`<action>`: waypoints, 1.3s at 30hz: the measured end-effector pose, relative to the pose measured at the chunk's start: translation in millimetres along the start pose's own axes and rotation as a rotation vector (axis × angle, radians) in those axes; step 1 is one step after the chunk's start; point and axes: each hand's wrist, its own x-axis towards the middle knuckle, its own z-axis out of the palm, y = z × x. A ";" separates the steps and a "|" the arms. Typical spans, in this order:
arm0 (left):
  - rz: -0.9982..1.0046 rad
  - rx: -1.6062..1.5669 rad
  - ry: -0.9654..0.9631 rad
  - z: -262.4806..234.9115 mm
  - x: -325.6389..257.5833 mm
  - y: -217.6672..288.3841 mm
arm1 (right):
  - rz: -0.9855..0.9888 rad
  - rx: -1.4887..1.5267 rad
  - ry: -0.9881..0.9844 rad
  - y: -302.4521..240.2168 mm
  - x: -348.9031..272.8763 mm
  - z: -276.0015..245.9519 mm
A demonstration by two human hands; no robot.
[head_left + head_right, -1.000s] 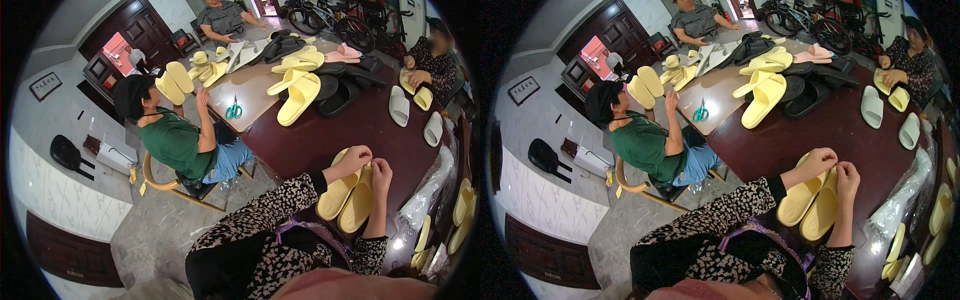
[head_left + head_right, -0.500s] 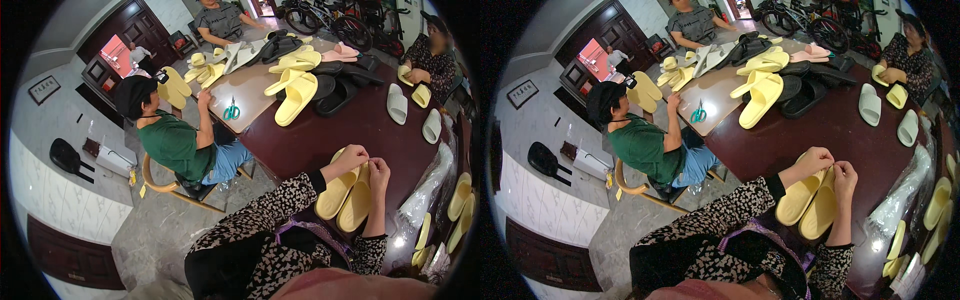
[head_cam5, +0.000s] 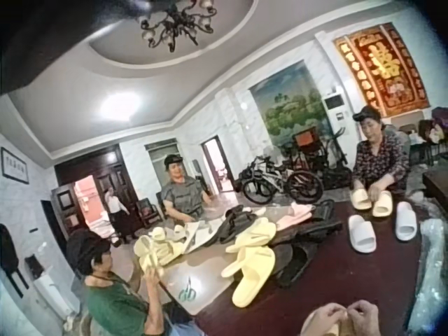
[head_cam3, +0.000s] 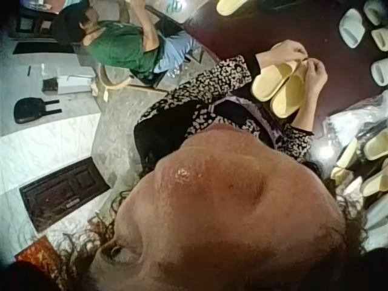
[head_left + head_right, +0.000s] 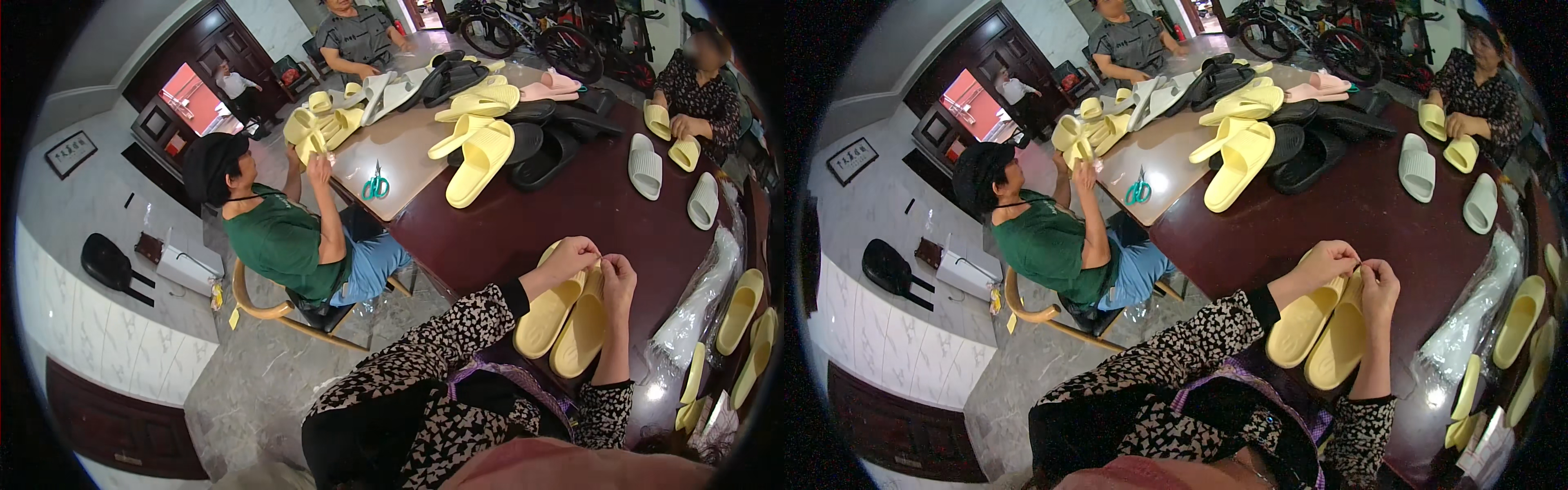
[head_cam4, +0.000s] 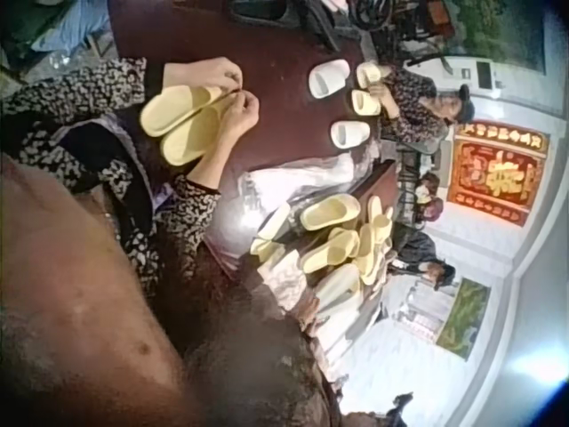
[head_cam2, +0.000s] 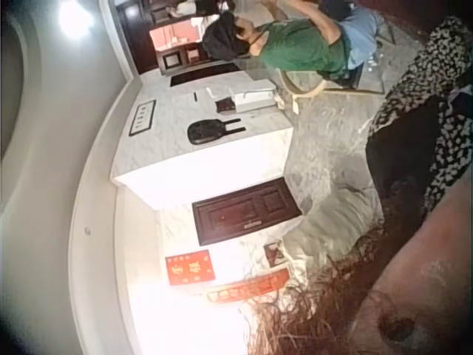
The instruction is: The person pairs slippers together by threading plastic fasteners through them and securing them by hand.
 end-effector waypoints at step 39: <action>0.140 -0.084 -0.018 -24.6 8.4 55.6 | -0.080 0.026 0.101 8.3 -2.8 0.0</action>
